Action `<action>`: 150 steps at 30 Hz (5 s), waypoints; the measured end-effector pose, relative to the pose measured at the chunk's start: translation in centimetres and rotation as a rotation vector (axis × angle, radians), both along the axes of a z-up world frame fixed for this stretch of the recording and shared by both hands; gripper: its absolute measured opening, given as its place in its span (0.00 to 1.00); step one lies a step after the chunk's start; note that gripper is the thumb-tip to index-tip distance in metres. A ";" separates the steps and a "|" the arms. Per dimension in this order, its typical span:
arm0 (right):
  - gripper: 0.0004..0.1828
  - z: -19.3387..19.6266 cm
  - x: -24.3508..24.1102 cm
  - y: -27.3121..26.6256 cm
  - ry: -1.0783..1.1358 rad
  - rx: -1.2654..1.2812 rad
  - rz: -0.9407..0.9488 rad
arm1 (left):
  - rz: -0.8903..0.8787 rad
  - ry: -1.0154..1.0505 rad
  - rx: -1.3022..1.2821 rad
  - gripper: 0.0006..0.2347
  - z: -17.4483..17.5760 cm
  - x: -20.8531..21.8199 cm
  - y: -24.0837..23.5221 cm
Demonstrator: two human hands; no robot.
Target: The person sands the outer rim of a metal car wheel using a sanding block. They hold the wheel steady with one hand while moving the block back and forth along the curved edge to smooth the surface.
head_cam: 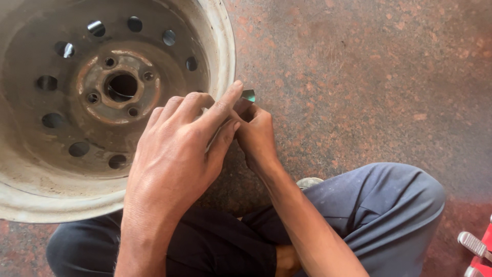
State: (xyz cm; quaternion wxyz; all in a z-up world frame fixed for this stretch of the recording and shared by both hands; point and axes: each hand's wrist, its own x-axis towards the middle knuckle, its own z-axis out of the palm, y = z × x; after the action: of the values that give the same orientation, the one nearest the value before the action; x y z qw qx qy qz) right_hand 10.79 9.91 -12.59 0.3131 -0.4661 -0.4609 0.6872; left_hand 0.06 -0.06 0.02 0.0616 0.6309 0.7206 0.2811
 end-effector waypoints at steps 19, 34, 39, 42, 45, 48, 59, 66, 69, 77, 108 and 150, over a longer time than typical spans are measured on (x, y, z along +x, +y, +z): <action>0.11 -2.0 -0.2 -1.1 -0.413 0.328 0.108 | 0.007 -0.019 0.027 0.18 0.0 -0.3 0.4; 0.12 -3.7 -0.7 -1.4 -0.076 0.382 -0.027 | 0.022 -0.038 0.032 0.16 0.2 -0.1 0.0; 0.14 -3.9 -0.8 -0.3 -0.242 0.322 -0.028 | 0.015 -0.030 0.052 0.16 -0.4 -0.3 0.0; 0.15 -3.6 -0.1 -1.5 -0.226 0.314 -0.002 | 0.030 -0.055 0.035 0.15 0.1 -0.1 -0.7; 0.15 -3.1 -0.3 -2.3 -0.272 0.364 0.007 | 0.015 -0.019 0.069 0.16 0.6 -0.4 0.3; 0.14 -4.9 -0.6 0.7 -0.232 0.345 -0.008 | 0.012 -0.032 0.066 0.16 -0.4 -0.4 0.4; 0.17 -6.0 -1.0 -0.5 -0.356 0.281 -0.047 | 0.029 -0.048 0.057 0.15 -0.3 -0.4 -0.3; 0.14 -4.5 -0.9 0.3 -0.254 0.355 -0.037 | 0.010 0.001 0.083 0.15 -0.6 -0.4 0.6; 0.14 -4.5 -0.4 -1.4 -0.248 0.381 -0.036 | 0.022 -0.030 0.056 0.15 0.0 -0.3 -0.4; 0.17 -3.8 -0.8 2.6 -0.257 0.254 0.025 | 0.033 -0.012 0.042 0.15 -0.3 -0.3 -0.1; 0.15 -0.8 -1.9 5.5 -0.261 0.489 0.172 | 0.024 0.074 0.050 0.16 0.2 -0.7 1.4; 0.14 -1.6 -3.1 9.1 -0.278 0.444 0.217 | -0.057 0.284 -0.047 0.24 0.1 0.5 1.7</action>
State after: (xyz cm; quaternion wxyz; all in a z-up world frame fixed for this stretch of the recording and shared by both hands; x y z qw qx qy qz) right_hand 7.69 18.99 -14.20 0.2660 -0.4239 -0.6860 0.5281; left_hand 0.54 1.68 0.17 -0.0182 0.6830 0.7101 0.1700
